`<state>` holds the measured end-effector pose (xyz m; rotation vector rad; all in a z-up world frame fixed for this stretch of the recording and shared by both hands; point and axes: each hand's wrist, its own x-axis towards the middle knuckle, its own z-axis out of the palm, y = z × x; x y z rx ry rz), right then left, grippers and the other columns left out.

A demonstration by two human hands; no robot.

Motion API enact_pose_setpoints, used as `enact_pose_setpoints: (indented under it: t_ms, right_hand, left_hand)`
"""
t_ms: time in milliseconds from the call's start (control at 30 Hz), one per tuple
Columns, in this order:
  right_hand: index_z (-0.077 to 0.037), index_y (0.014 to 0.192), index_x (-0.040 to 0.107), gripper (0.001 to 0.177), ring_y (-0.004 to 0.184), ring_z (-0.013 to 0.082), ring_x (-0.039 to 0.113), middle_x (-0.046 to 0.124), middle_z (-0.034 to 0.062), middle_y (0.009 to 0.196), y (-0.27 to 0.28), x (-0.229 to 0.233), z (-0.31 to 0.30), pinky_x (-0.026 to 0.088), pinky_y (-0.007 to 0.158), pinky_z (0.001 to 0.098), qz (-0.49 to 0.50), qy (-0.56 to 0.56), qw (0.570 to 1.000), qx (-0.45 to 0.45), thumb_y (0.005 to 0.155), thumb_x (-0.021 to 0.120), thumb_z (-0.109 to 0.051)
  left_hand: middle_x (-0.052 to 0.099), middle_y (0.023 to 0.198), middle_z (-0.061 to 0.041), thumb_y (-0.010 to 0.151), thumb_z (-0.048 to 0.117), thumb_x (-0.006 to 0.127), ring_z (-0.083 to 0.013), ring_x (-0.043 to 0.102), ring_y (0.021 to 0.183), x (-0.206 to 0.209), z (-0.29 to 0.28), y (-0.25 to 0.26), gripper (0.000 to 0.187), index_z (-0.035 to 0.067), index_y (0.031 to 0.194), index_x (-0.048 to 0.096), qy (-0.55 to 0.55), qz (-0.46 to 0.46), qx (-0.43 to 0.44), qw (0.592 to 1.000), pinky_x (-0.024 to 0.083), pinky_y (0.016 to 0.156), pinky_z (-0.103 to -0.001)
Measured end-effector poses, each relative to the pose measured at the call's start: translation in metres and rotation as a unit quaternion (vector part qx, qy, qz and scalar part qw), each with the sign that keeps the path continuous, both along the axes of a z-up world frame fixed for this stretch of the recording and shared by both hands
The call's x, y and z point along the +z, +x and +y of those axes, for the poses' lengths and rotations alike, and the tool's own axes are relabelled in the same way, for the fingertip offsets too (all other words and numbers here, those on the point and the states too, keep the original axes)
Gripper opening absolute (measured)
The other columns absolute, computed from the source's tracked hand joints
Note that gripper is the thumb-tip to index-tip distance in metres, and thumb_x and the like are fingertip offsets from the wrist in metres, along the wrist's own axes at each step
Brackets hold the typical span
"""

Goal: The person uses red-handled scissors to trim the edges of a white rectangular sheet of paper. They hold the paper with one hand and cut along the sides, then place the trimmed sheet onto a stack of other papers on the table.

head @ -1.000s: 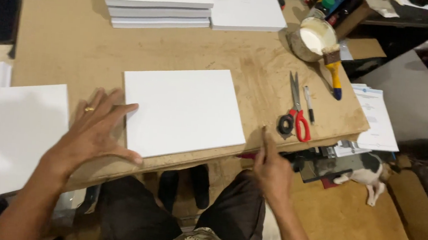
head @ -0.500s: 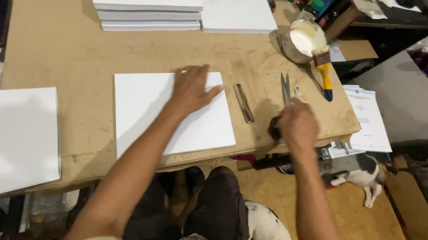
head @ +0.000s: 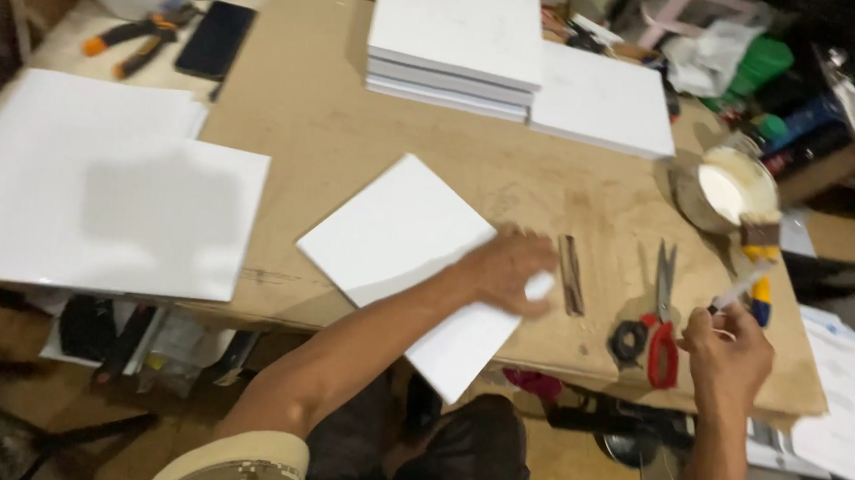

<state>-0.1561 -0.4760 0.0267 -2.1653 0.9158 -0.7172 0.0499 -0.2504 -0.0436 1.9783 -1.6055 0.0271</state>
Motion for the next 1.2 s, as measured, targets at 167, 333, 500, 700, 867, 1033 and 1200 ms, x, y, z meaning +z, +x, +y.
enact_pose_setpoints:
  t_ms: [167,333,500,700,867,1033,1200]
  right_hand:
    - [-0.013,0.097,0.064,0.011,0.070,0.0125,0.066,0.063,0.0022,0.080,0.023,-0.012,0.051,0.058,0.070,0.0245,-0.164,0.190,0.962,0.107,0.101,0.074,-0.016]
    - [-0.007,0.107,0.069,0.012,0.071,0.0163,0.067,0.069,0.0081,0.081,0.050,-0.006,0.126,0.054,0.077,0.0275,-0.147,0.161,0.943,0.252,0.099,0.067,-0.015]
    - [-0.009,0.102,0.077,0.024,0.087,0.0195,0.078,0.080,0.0075,0.092,0.083,-0.008,0.184,0.061,0.081,0.0352,-0.001,0.157,0.907,0.391,0.096,0.063,-0.029]
    - [-0.014,0.095,0.076,0.020,0.078,0.0102,0.068,0.077,0.0002,0.086,0.125,0.002,0.229,0.048,0.069,0.0254,0.085,0.154,0.904,0.390,0.095,0.066,-0.032]
    - [-0.012,0.082,0.069,0.018,0.059,0.0089,0.050,0.064,-0.0020,0.069,0.133,0.001,0.226,0.039,0.058,0.0255,0.094,0.108,0.896,0.421,0.094,0.063,-0.022]
    - [-0.009,0.083,0.074,0.018,0.056,0.0083,0.052,0.070,0.0015,0.071,0.133,-0.009,0.220,0.035,0.048,0.0209,0.066,0.151,0.889,0.427,0.097,0.065,-0.013]
    - [-0.010,0.077,0.072,0.017,0.054,0.0078,0.044,0.059,-0.0031,0.063,0.132,0.003,0.227,0.033,0.051,0.0248,0.106,0.113,0.907,0.392,0.090,0.068,-0.020]
  left_hand:
    - [0.064,0.100,-0.001,0.084,0.070,0.055,-0.0236,0.058,0.092,0.016,0.036,-0.042,0.059,0.015,0.106,0.061,-0.032,-0.100,-0.061,0.993,0.040,0.098,-0.049]
    - [0.028,0.167,-0.019,0.079,0.084,0.018,-0.0406,0.017,0.157,0.055,0.126,-0.120,0.110,0.007,0.157,0.034,0.124,0.063,-0.018,0.990,0.008,0.124,-0.060]
    - [0.056,0.140,-0.019,0.084,0.050,0.078,-0.0447,0.047,0.135,0.022,0.208,-0.153,0.079,0.003,0.142,0.054,-0.018,-0.001,0.062,0.998,0.025,0.117,-0.065]
    - [0.059,0.135,-0.010,0.078,0.019,0.087,-0.0379,0.054,0.130,0.011,0.205,-0.159,0.066,0.010,0.135,0.057,-0.043,-0.045,0.126,0.990,0.030,0.114,-0.067]
    - [0.061,0.128,-0.009,0.089,0.011,0.076,-0.0382,0.059,0.123,0.010,0.202,-0.157,0.043,0.010,0.128,0.059,-0.075,-0.033,0.138,0.987,0.031,0.112,-0.069]
    - [0.063,0.126,-0.009,0.096,0.009,0.069,-0.0377,0.059,0.121,0.006,0.199,-0.156,0.034,0.010,0.128,0.061,-0.090,-0.004,0.142,0.986,0.032,0.111,-0.069]
    - [0.064,0.121,-0.007,0.098,0.008,0.064,-0.0365,0.063,0.118,0.008,0.198,-0.157,0.027,0.010,0.125,0.062,-0.103,-0.044,0.169,0.979,0.033,0.112,-0.067]
